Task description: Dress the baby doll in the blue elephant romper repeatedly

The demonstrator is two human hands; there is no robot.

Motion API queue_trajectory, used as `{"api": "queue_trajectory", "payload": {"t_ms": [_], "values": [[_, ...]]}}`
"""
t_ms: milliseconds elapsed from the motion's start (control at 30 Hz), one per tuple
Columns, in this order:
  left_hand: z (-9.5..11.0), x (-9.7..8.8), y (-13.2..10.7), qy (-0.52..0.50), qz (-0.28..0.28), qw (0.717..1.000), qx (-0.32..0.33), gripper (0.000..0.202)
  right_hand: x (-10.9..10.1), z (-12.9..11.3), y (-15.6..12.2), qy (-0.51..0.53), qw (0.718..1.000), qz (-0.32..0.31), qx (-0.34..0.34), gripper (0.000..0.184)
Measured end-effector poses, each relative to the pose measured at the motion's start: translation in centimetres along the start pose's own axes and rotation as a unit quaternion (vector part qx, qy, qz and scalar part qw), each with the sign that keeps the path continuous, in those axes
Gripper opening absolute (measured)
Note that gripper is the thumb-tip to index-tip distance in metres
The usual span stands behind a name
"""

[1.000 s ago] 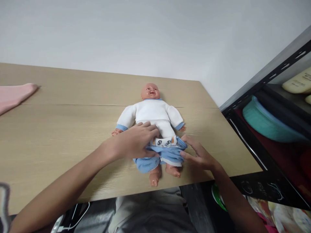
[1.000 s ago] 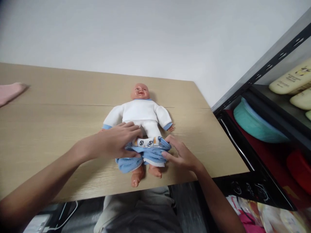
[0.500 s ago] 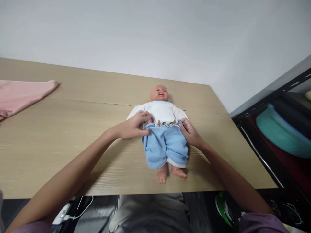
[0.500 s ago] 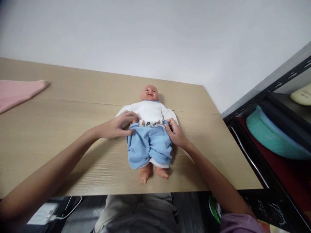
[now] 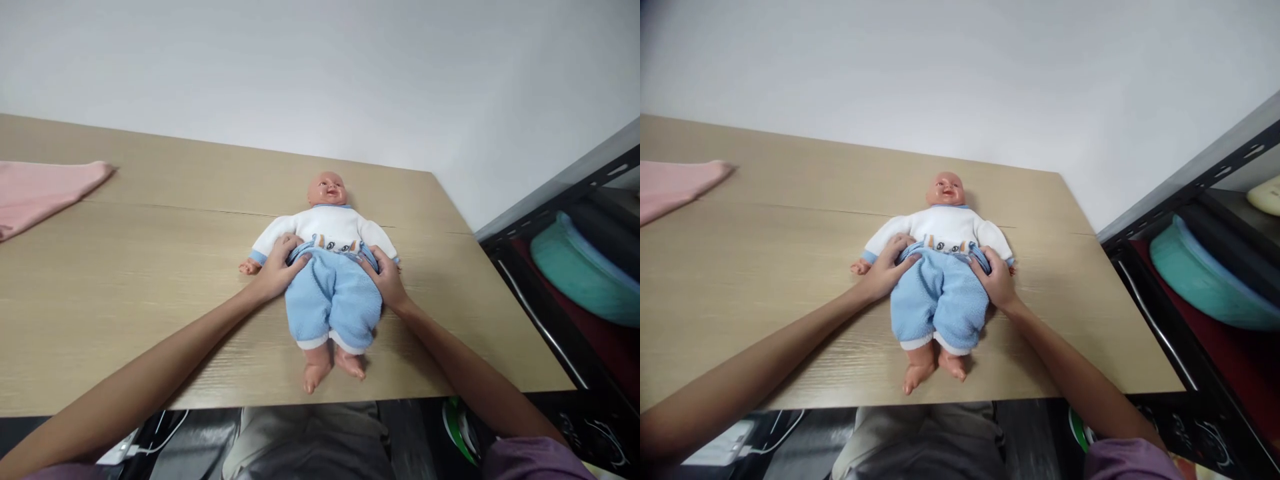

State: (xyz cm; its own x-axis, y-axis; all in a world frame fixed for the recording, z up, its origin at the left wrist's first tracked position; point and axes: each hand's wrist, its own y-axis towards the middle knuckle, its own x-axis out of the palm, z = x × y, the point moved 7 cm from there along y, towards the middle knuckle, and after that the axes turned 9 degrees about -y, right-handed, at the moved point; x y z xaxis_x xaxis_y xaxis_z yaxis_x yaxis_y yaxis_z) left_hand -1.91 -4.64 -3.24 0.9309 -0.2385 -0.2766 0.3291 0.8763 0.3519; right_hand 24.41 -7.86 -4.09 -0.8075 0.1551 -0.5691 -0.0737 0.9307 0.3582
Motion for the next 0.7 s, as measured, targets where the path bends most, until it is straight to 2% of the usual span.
{"api": "queue_trajectory", "payload": {"t_ms": [67, 167, 233, 300, 367, 467, 533, 600, 700], "values": [[-0.1, -0.1, -0.2, -0.007, 0.014, 1.0, 0.0, 0.029, -0.5, 0.0, -0.1, -0.006, 0.999, 0.039, -0.005, 0.027], [-1.2, -0.1, 0.2, -0.071, 0.034, 0.995, -0.064, 0.036, -0.8, 1.0, 0.5, 0.015, 0.996, 0.088, 0.028, 0.027], [-2.0, -0.1, 0.7, -0.121, 0.046, 0.986, -0.101, 0.043, -0.5, 2.2, 1.3, 0.042, 0.993, 0.091, 0.067, 0.031], [-2.5, 0.1, 1.1, -0.142, 0.039, 0.982, -0.122, 0.048, -0.1, 3.3, 2.2, 0.075, 0.991, 0.066, 0.094, 0.039], [-2.6, 0.0, 1.1, -0.098, 0.025, 0.987, -0.121, 0.047, 0.3, 4.1, 2.6, 0.11, 0.988, 0.013, 0.112, 0.044], [-1.8, -0.6, 0.5, 0.038, 0.019, 0.997, -0.058, 0.043, 0.4, 4.7, 1.9, 0.143, 0.978, -0.051, 0.145, 0.043], [-1.4, -0.7, 0.0, 0.07, 0.002, 0.997, -0.041, 0.042, 0.2, 4.9, 0.9, 0.178, 0.966, -0.054, 0.18, 0.04], [-1.7, -0.6, -0.2, 0.02, -0.01, 0.997, -0.076, 0.042, 0.4, 4.7, 0.2, 0.236, 0.947, -0.056, 0.21, 0.038], [-2.4, -0.7, -0.3, -0.114, 0.032, 0.983, -0.138, 0.044, 1.1, 3.9, 0.2, 0.308, 0.922, -0.074, 0.223, 0.047]]}}
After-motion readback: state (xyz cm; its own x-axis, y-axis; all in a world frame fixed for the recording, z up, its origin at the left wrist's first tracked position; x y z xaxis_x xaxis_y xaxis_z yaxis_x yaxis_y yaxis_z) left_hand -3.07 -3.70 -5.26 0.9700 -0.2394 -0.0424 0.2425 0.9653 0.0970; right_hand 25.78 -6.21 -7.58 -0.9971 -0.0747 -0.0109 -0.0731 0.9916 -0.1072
